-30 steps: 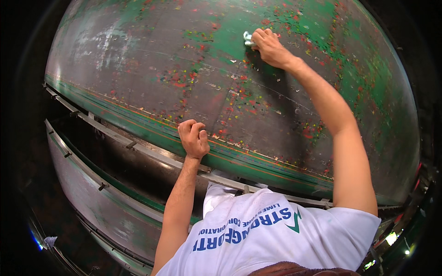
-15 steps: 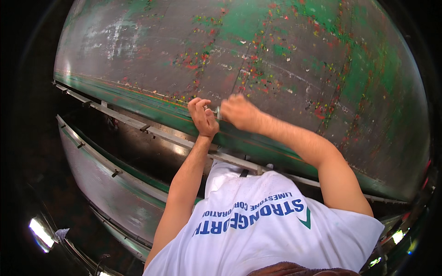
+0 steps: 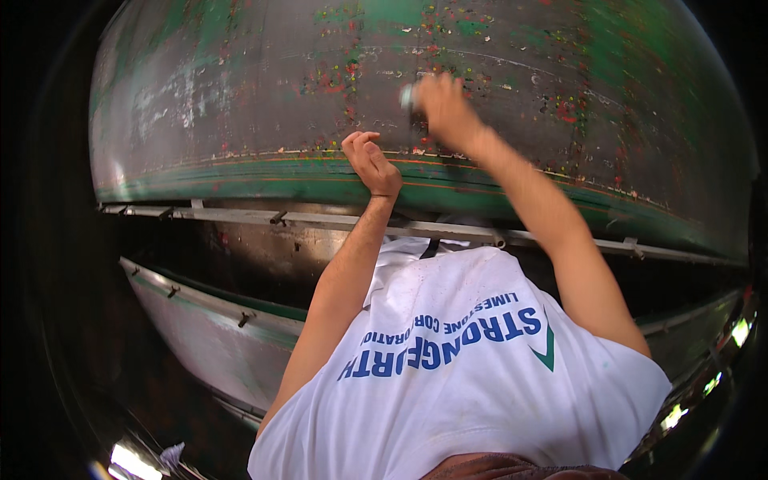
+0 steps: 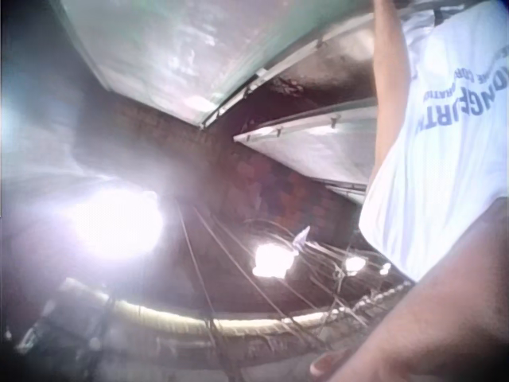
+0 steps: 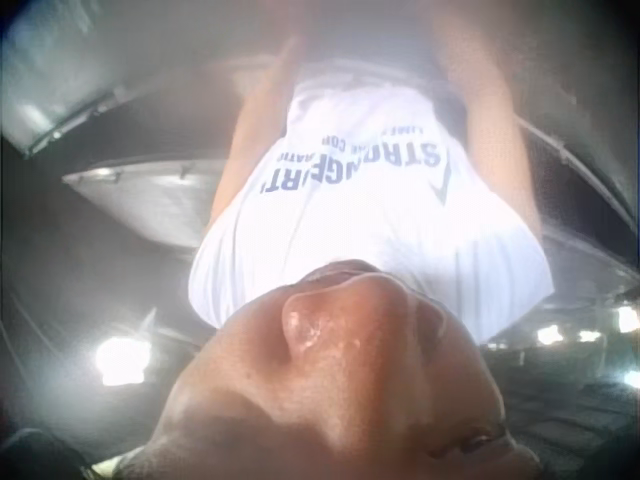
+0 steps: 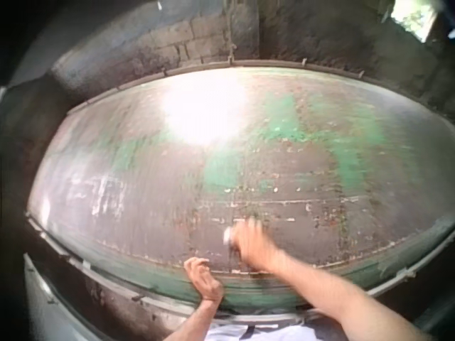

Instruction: The person wipes a large curved green surface with a white cloth, moving the cloth back and forth across the surface while holding the edge with the other hand. The surface appears to be part of a large industrial container or tank.

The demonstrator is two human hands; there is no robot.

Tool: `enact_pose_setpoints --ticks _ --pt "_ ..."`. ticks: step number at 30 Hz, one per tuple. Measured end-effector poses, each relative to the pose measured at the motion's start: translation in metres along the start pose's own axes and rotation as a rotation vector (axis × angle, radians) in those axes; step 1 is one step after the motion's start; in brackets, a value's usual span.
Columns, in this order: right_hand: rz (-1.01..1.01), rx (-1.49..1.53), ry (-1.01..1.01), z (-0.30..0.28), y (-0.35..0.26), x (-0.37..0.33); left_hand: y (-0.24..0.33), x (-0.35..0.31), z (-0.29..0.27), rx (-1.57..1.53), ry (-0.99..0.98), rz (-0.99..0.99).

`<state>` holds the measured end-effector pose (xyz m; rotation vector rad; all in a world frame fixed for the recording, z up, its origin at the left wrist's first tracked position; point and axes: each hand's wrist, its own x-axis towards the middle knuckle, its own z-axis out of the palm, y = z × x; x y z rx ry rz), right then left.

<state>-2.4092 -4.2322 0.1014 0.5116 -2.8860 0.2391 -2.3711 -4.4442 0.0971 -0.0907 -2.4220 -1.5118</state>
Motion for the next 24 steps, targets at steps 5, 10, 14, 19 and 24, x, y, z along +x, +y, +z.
enact_pose_setpoints --ticks 5,10,14,19,24 --pt "0.219 0.184 -0.06 -0.029 -0.014 -0.164 0.0 0.021 -0.029 -0.158 -0.207 -0.168" --pt "1.374 -0.207 0.067 -0.06 0.107 -0.262 -0.016 0.075 -0.117 -0.372 -0.514 -0.265" --pt "1.416 -0.196 0.17 -0.025 0.079 -0.181 -0.08 0.155 -0.219 -0.19 -0.332 -0.096" --pt "0.729 0.071 0.236 0.047 -0.139 0.03 -0.179 0.253 -0.326 0.273 0.05 -0.052" --pt "0.249 0.227 0.102 0.073 -0.323 0.137 -0.238 0.274 -0.338 0.467 0.098 0.082"
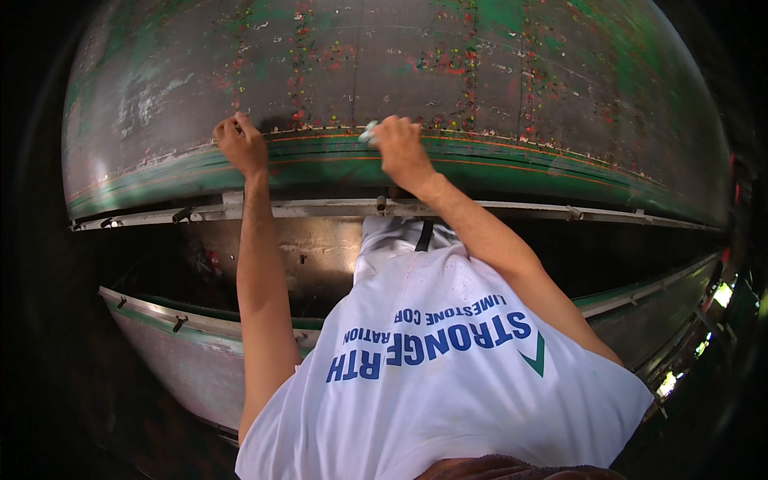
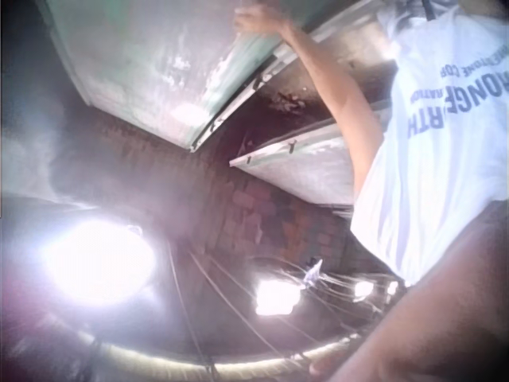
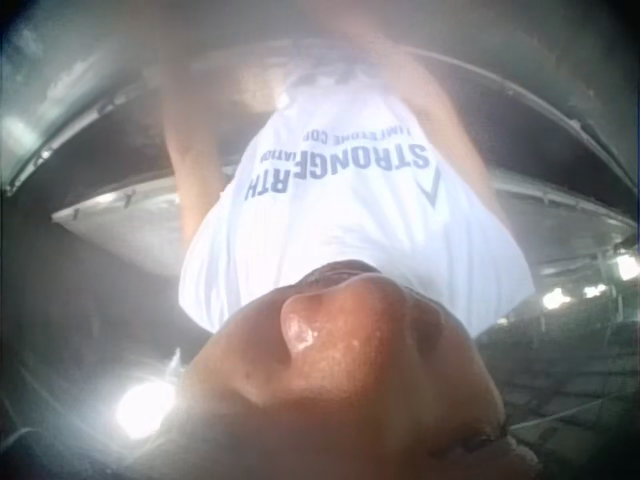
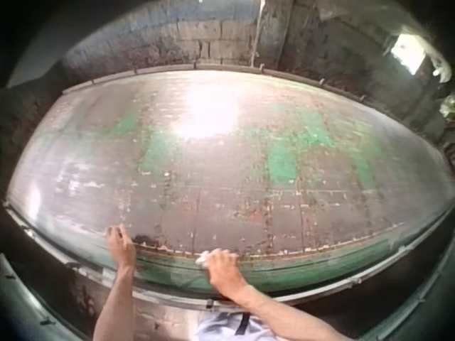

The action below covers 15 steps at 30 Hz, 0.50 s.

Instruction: The person wipes a large curved green surface with a white cloth, moving the cloth back and forth across the surface while holding the edge with the other hand. The surface appears to be part of a large industrial container or tank.

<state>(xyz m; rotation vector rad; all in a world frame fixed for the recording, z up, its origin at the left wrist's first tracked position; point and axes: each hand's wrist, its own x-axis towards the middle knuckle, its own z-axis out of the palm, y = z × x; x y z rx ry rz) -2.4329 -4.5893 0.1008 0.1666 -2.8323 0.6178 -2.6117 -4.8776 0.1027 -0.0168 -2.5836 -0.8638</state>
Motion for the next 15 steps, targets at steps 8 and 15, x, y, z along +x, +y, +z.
enact_pose_setpoints --ticks 8,15 --pt "0.396 -0.239 0.15 -0.091 0.154 -0.057 -0.007 -0.007 0.008 -0.087 0.042 0.063" --pt "0.359 -0.214 0.146 -0.033 0.101 -0.01 -0.002 -0.012 0.004 -0.235 0.113 0.036"
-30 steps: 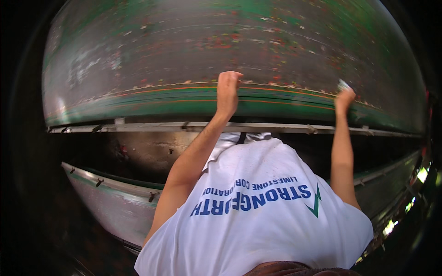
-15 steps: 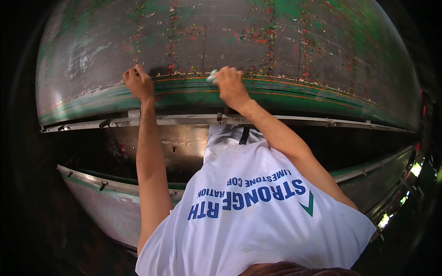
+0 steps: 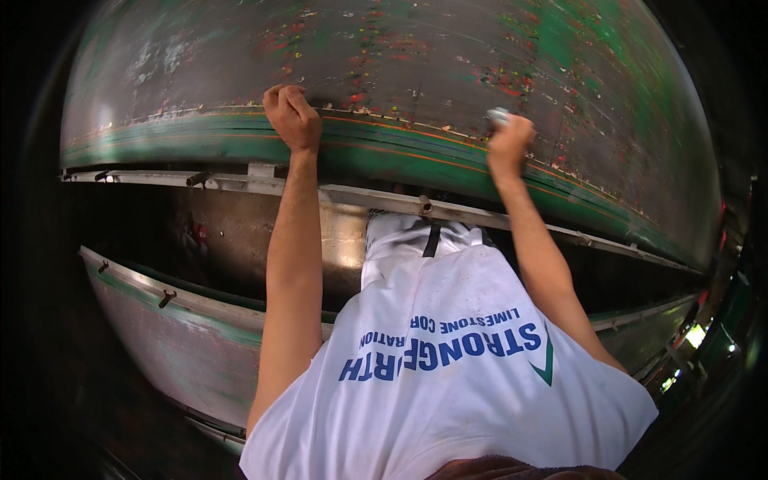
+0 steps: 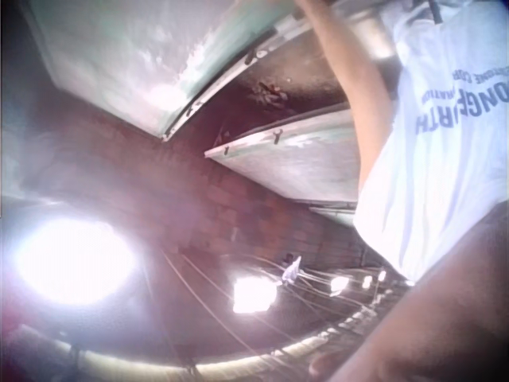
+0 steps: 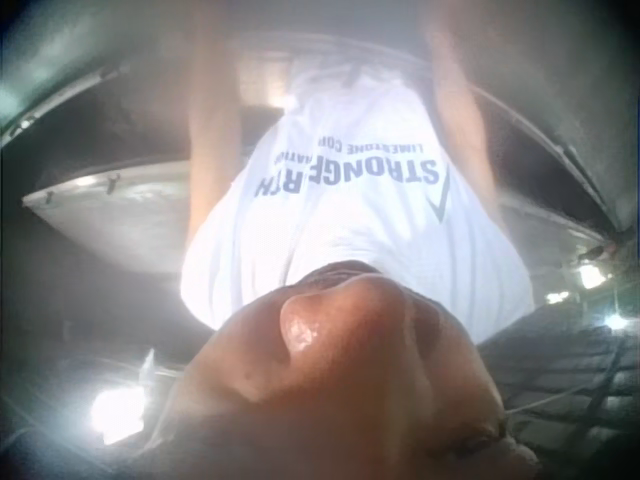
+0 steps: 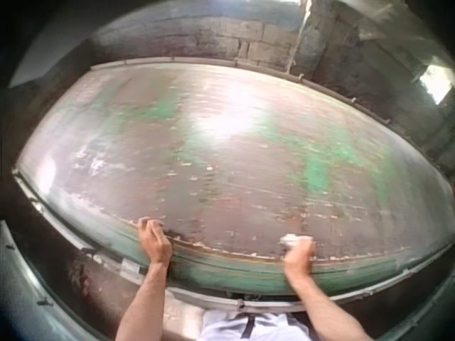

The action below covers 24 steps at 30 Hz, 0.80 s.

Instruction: The person wipes a large curved green surface with a white cloth, moving the cloth back and forth across the surface while holding the edge with the other hand. The surface appears to be part of a large industrial container or tank.

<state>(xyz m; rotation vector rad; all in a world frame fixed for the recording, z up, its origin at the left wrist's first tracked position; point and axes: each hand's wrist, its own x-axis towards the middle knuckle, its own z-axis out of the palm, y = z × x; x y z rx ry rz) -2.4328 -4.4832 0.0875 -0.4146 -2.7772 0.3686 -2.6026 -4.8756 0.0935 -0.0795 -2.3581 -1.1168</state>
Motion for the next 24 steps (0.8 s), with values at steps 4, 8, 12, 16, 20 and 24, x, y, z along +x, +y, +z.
enact_pose_setpoints --ticks 4,8,12,16,20,24 --pt "-0.378 0.229 -0.162 0.069 -0.171 0.009 0.0 -0.003 0.0 -0.053 0.021 0.019" --pt "-0.768 0.331 -0.135 0.086 -0.215 0.038 0.0 -0.001 -0.001 -0.051 0.024 0.042" --pt "-0.259 0.207 -0.135 0.079 -0.124 0.157 -0.001 -0.002 0.002 0.011 -0.029 0.085" --pt "-0.044 0.032 0.045 0.072 -0.129 0.162 0.001 -0.002 0.001 0.078 -0.059 0.083" --pt "-0.676 0.108 -0.378 0.073 -0.207 0.077 0.003 0.001 0.001 0.058 -0.052 0.059" --pt "-0.888 0.44 -0.209 0.089 -0.182 0.131 0.004 -0.002 0.003 0.106 -0.051 0.11"
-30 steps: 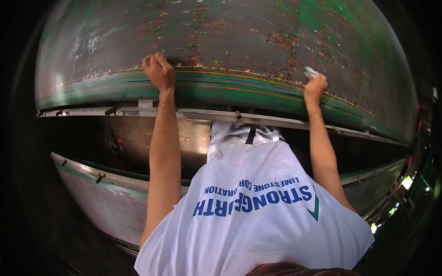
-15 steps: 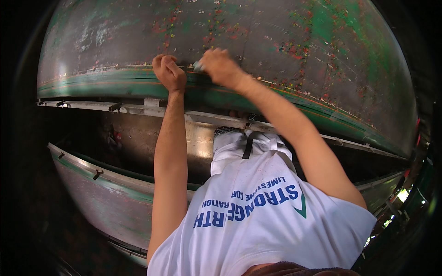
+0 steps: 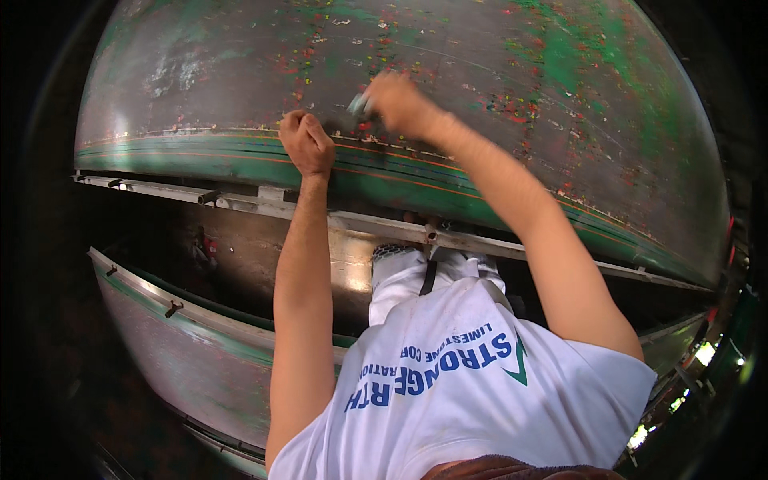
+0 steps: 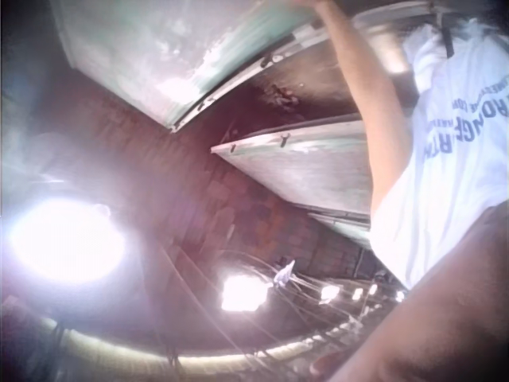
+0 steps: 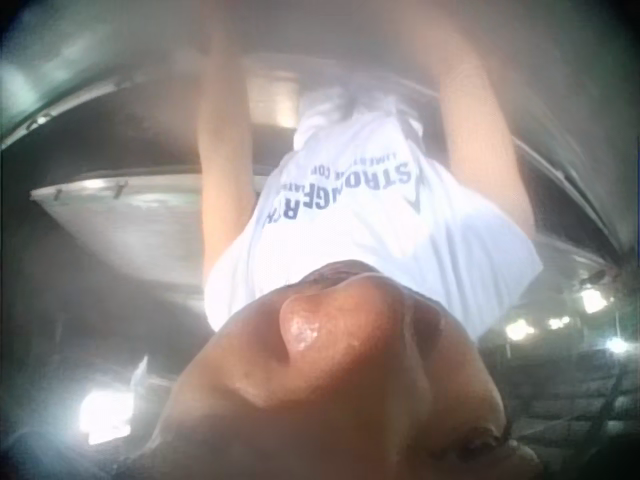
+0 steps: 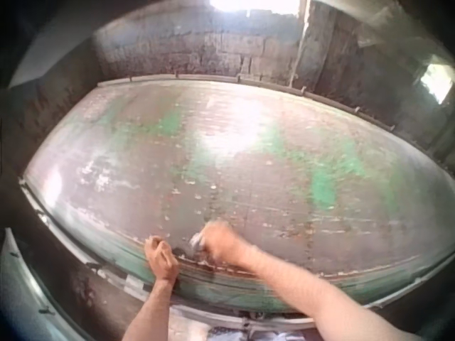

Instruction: The person wipes a large curved green surface with a white cloth, moving the cloth back and forth across the surface while holding the edge with the other hand. The surface appears to be part of a large industrial container or tank.

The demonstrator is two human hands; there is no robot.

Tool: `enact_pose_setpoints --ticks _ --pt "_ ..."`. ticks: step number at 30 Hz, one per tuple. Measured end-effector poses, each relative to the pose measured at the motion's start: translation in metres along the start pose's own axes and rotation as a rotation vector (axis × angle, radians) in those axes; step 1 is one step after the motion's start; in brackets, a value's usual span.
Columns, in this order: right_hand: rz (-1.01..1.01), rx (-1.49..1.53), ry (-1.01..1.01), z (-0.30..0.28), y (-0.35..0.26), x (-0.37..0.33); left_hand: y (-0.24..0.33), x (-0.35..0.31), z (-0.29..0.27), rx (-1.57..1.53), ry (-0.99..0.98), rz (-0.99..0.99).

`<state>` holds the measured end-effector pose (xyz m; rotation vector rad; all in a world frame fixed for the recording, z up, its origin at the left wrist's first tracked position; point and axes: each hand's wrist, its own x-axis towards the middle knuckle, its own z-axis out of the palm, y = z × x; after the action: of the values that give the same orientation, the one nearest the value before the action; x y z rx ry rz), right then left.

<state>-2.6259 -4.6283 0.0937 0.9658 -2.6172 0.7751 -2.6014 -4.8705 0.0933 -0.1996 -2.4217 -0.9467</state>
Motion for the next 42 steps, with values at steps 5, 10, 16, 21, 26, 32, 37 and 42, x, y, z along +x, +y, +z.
enact_pose_setpoints --ticks 5,10,16,21,26,32,37,42 --pt "0.553 -0.474 0.253 -0.018 0.116 0.046 0.0 0.001 0.0 0.13 -0.132 0.072" --pt "0.098 -0.37 -0.03 0.024 -0.021 0.025 0.005 0.002 -0.003 0.078 -0.205 -0.002" --pt "0.042 -0.372 0.048 -0.012 0.098 0.048 0.007 0.003 -0.003 0.122 -0.234 0.022" --pt "0.54 -0.644 0.256 -0.02 0.247 0.116 0.006 0.003 -0.002 0.167 -0.248 0.03" --pt "0.152 -0.56 0.075 0.006 0.085 0.081 0.007 0.002 -0.002 0.124 -0.226 -0.001" --pt "-0.212 0.067 -0.308 -0.022 -0.1 -0.086 0.003 0.003 -0.003 0.151 -0.23 0.012" --pt "0.052 0.1 -0.353 -0.103 -0.004 -0.172 0.002 0.0 0.0 0.141 -0.281 -0.127" --pt "0.708 -0.524 0.187 -0.182 0.208 -0.158 0.007 0.002 0.0 0.192 -0.304 -0.126"
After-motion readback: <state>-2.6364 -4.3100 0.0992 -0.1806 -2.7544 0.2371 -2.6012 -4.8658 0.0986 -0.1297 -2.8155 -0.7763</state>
